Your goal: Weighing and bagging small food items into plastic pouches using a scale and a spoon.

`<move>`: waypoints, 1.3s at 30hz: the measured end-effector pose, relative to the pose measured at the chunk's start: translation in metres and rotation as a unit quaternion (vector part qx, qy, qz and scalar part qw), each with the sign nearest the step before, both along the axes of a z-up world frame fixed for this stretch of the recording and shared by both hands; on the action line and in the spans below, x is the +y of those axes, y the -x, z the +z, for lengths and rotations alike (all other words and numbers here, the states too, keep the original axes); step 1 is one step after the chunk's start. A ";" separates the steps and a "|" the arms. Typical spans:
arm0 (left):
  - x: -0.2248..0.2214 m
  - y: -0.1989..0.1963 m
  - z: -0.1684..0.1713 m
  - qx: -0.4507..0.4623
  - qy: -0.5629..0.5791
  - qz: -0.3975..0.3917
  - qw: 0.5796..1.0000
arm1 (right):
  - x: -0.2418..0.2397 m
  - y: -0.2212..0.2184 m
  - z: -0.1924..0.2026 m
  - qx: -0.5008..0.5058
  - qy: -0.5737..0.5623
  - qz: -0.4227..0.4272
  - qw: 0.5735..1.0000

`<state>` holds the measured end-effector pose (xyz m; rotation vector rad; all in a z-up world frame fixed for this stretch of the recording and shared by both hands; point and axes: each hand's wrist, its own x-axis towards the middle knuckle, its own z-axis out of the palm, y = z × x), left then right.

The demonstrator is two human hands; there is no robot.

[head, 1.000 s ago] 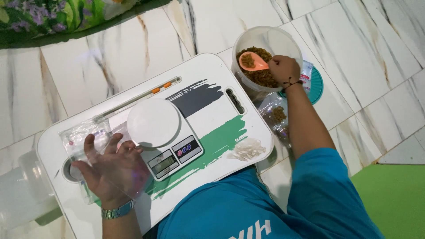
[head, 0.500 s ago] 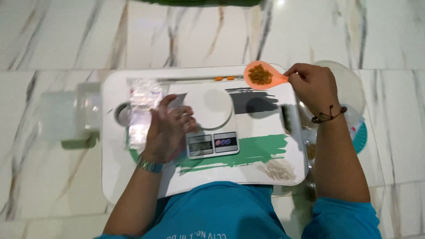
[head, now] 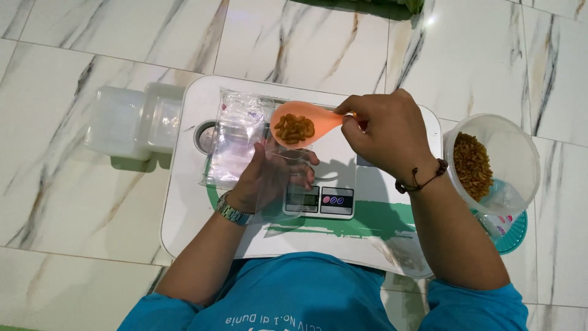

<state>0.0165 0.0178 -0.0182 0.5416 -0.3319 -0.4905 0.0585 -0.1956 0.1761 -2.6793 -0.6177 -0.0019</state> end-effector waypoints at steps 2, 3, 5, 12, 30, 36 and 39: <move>-0.001 0.000 -0.007 -0.011 0.006 -0.012 1.000 | 0.005 0.004 0.003 -0.041 0.015 0.036 0.998; 0.000 -0.001 -0.008 -0.010 0.007 -0.011 1.000 | 0.007 0.006 0.002 -0.040 0.015 0.036 0.998; 0.000 -0.002 -0.009 -0.016 0.036 -0.022 0.999 | 0.010 0.009 -0.001 -0.089 0.004 0.082 0.993; 0.010 -0.002 -0.003 -0.003 0.065 -0.017 0.998 | -0.006 0.010 -0.033 -0.190 -0.045 0.103 0.975; 0.010 0.003 0.015 -0.007 0.052 -0.002 0.999 | -0.388 0.012 -0.261 -0.128 0.100 -0.568 0.807; 0.002 0.012 0.038 0.056 0.040 0.063 0.996 | -0.366 0.024 -0.269 0.158 0.207 -0.522 0.812; 0.001 0.013 0.039 0.053 0.045 0.064 0.995 | -0.357 0.030 -0.259 0.118 0.095 -0.560 0.814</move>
